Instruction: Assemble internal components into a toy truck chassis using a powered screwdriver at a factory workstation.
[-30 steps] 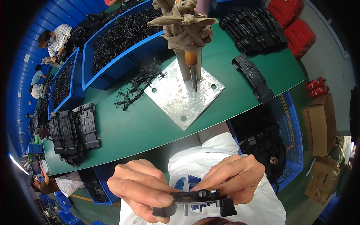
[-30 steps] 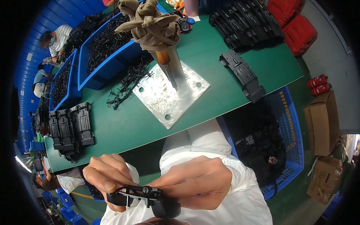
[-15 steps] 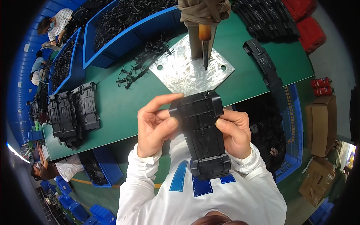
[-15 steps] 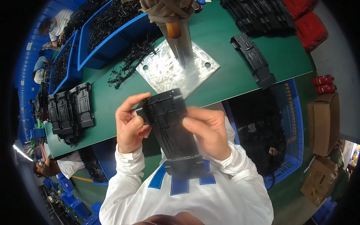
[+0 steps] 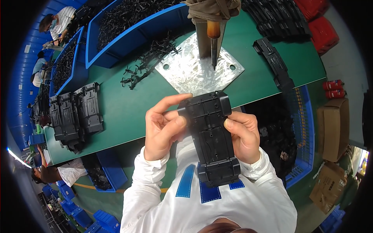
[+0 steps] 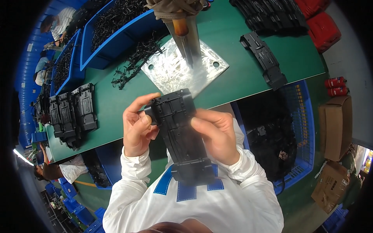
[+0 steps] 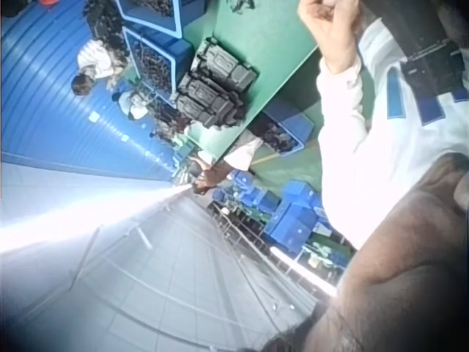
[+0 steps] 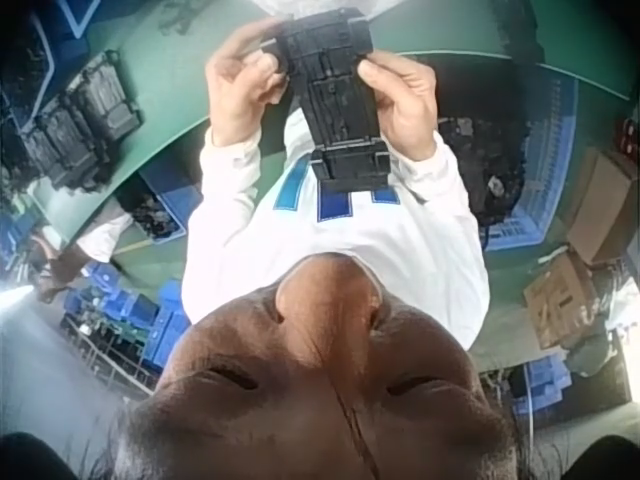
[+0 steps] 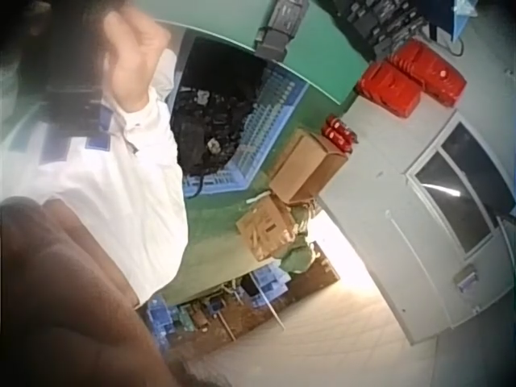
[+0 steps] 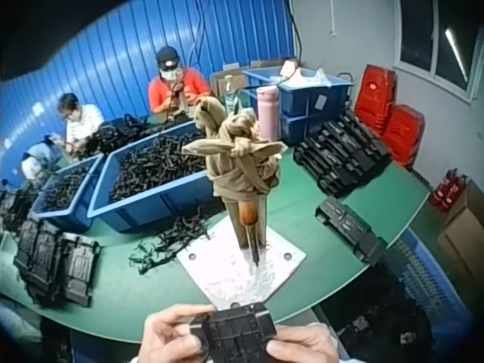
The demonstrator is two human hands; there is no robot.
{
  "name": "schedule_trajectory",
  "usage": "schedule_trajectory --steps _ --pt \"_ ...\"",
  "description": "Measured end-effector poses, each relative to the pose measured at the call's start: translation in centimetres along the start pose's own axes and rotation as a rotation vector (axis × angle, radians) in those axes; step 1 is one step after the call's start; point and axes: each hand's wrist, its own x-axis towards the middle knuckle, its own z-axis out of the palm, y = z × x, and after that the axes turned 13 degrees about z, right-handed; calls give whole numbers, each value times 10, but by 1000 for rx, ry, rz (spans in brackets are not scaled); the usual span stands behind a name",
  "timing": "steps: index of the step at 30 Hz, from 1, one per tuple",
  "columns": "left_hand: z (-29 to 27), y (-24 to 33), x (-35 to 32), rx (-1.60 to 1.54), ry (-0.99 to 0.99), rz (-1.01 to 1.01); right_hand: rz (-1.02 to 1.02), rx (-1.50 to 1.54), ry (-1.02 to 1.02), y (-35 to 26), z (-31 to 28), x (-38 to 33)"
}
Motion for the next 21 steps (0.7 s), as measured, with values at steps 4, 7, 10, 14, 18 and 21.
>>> schedule_trajectory --steps 4,7,10,14,18,21 --pt "0 0 0 2 5 -18 16 35 0 0 0 -1" --pt "0 0 0 -2 0 -16 16 28 0 0 -2 -1" --pt "1 0 0 -6 4 -15 18 24 12 1 0 -1" --pt "1 0 -1 -9 1 -15 20 34 23 2 -1 -2" --pt "0 1 -1 -10 0 -18 23 39 9 1 -1 -1" --pt "1 2 -1 -9 6 -20 12 26 10 2 -1 -1"
